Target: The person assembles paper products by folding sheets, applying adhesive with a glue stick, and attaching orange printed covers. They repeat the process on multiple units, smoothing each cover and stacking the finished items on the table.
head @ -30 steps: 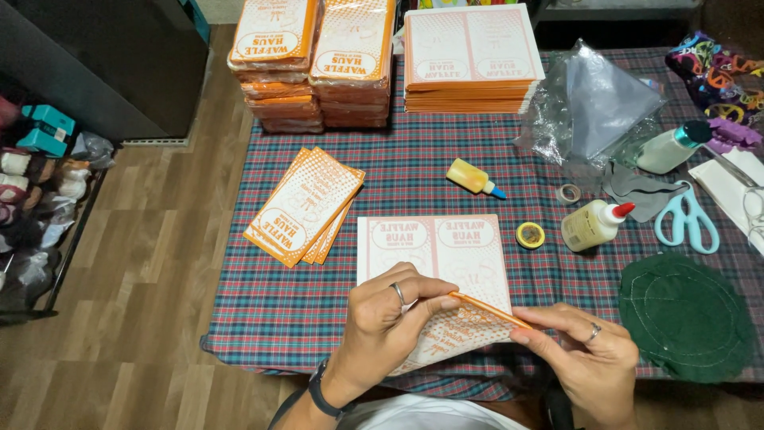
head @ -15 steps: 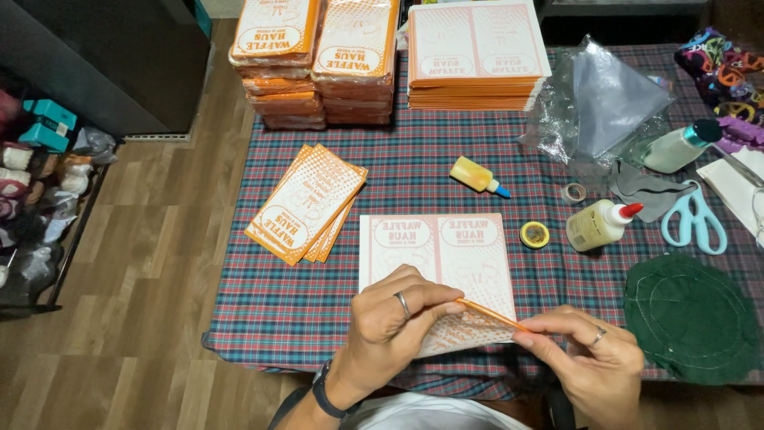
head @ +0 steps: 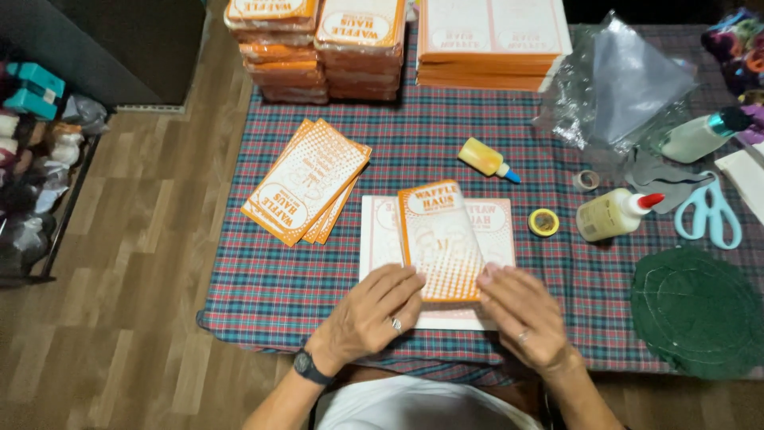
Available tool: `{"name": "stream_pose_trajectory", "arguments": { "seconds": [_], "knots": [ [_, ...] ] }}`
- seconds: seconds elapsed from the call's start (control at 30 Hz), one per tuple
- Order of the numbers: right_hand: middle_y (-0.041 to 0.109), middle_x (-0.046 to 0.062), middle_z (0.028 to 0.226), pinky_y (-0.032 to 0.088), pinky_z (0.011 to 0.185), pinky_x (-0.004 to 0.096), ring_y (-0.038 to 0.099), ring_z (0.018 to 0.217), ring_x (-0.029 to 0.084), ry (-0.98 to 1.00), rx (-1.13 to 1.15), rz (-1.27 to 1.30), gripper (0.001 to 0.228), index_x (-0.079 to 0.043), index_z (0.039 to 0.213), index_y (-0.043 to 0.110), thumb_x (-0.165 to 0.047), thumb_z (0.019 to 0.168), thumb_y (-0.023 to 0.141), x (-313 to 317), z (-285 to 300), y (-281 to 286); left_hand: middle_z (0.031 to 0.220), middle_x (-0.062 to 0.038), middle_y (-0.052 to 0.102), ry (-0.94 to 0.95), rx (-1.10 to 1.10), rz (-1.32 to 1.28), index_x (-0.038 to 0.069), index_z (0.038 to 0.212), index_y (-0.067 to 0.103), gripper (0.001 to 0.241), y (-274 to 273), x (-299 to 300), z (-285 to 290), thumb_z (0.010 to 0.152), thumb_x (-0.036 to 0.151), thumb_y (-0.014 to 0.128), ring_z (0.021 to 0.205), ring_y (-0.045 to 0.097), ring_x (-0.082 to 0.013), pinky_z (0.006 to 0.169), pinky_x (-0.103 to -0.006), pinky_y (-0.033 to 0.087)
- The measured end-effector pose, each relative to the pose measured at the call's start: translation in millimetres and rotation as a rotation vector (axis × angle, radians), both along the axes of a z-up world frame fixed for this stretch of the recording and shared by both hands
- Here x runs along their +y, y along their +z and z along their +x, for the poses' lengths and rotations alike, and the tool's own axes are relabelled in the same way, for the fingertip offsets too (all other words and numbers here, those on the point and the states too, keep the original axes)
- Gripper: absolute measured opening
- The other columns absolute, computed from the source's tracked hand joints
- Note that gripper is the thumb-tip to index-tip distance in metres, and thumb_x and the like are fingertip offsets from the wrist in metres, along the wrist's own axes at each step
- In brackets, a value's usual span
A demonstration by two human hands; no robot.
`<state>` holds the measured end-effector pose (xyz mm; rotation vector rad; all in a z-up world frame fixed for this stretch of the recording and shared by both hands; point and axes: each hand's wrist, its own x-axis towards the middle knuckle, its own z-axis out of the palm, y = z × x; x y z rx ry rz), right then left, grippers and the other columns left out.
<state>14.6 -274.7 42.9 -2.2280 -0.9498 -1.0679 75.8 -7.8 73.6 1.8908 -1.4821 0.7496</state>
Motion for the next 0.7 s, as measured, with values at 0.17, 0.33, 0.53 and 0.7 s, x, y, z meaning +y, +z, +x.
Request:
{"name": "stream_pose_trajectory", "arguments": {
  "seconds": [0.17,0.33,0.53,0.7],
  "knots": [
    [0.071,0.021,0.125,0.053,0.101,0.057,0.07,0.12,0.041,0.118,0.274,-0.156,0.018,0.004,0.115,0.064,0.001,0.097,0.059,8,-14,-15,0.113,-0.031,0.064,0.037,0.199,0.068,-0.013,0.105,0.057,0.005,-33,15,-27,0.1,-0.013,0.059,0.105,0.067,-0.045,0.098,-0.0545,0.058],
    [0.073,0.013,0.124,0.049,0.104,0.055,0.07,0.12,0.033,0.052,0.419,-0.177,0.02,0.0,0.11,0.07,0.002,0.09,0.07,12,-10,-18,0.123,-0.027,0.065,0.046,0.431,0.016,-0.012,0.115,0.061,0.018,-62,21,-32,0.098,-0.011,0.062,0.118,0.063,-0.0455,0.109,-0.0575,0.052],
    [0.075,0.01,0.121,0.049,0.104,0.051,0.071,0.119,0.028,0.014,0.476,-0.144,0.023,-0.003,0.108,0.072,0.003,0.087,0.074,15,-11,-19,0.117,-0.024,0.069,0.032,0.576,-0.104,-0.008,0.113,0.064,0.029,-59,20,-31,0.086,-0.015,0.059,0.113,0.067,-0.0419,0.105,-0.0546,0.055],
    [0.074,0.011,0.123,0.049,0.104,0.051,0.071,0.12,0.029,0.017,0.483,-0.141,0.025,-0.003,0.108,0.072,0.004,0.085,0.076,13,-12,-24,0.114,-0.023,0.069,0.053,0.554,-0.1,-0.007,0.107,0.065,0.018,-61,17,-29,0.091,-0.004,0.072,0.109,0.068,-0.0397,0.101,-0.0528,0.056]
  ]
}}
